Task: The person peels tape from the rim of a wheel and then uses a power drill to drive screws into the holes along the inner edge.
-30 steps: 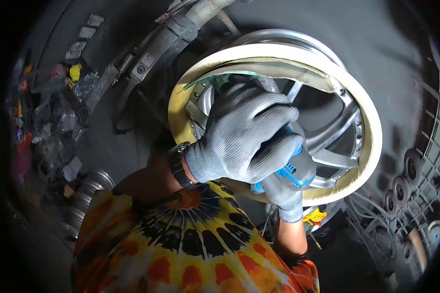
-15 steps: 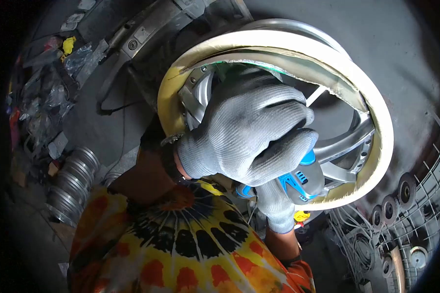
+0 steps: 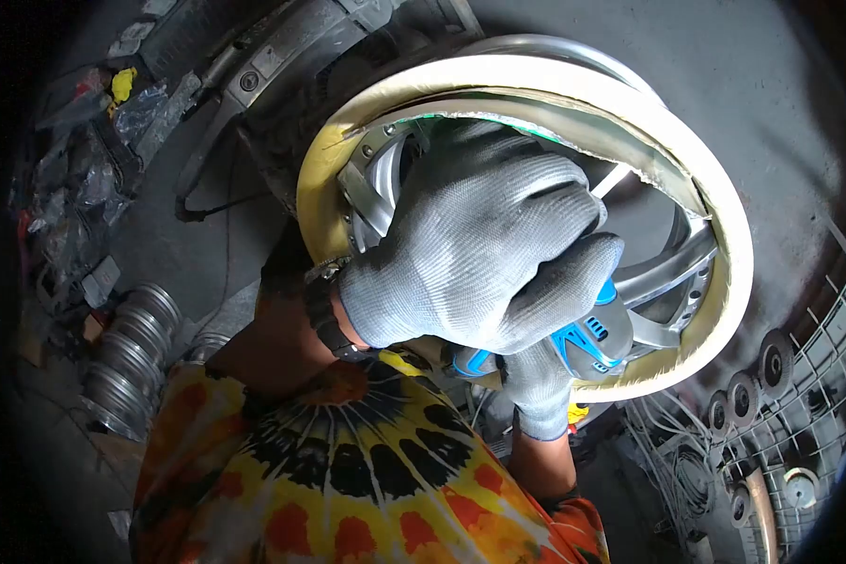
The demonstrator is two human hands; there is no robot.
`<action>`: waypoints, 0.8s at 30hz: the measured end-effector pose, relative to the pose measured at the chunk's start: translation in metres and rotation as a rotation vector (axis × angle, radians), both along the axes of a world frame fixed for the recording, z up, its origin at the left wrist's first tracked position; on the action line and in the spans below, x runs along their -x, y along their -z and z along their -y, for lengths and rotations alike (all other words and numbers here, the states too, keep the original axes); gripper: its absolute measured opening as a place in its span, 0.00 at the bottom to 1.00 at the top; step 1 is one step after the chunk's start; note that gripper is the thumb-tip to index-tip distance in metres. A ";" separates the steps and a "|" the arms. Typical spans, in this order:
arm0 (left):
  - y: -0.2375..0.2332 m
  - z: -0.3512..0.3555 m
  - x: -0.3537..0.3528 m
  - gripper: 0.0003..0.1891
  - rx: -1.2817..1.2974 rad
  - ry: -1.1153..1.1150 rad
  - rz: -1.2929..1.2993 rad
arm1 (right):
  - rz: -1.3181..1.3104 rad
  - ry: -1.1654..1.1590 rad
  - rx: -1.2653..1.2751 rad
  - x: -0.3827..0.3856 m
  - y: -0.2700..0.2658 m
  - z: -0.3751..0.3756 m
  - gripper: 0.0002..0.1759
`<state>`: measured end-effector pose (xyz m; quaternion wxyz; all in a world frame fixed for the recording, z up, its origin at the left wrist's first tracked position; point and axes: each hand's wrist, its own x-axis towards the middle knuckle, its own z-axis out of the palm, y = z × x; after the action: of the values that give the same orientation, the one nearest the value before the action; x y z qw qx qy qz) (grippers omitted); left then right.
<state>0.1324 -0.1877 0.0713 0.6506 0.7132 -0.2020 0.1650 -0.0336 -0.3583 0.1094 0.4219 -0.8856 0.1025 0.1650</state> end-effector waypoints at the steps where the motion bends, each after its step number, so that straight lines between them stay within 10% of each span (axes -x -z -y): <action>1: -0.004 -0.002 0.000 0.16 -0.027 -0.001 -0.012 | -0.057 0.188 -0.226 -0.004 -0.002 -0.002 0.40; 4: -0.005 -0.001 0.001 0.17 -0.058 -0.009 -0.038 | 0.105 -0.442 0.407 -0.003 -0.006 0.018 0.38; 7: -0.006 0.002 0.001 0.17 -0.061 -0.020 -0.058 | 0.137 -0.522 0.480 -0.006 -0.004 0.020 0.37; 17: -0.011 -0.003 0.001 0.14 -0.050 0.004 -0.060 | -0.137 0.178 -0.170 0.019 0.026 0.014 0.43; 24: -0.023 -0.011 0.014 0.15 -0.008 0.027 -0.047 | 0.090 0.132 -0.160 -0.036 -0.016 -0.010 0.45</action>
<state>0.1179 -0.1766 0.0945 0.6543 0.7168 -0.1970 0.1385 0.0027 -0.3484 0.1251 0.5053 -0.8470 0.1282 0.1043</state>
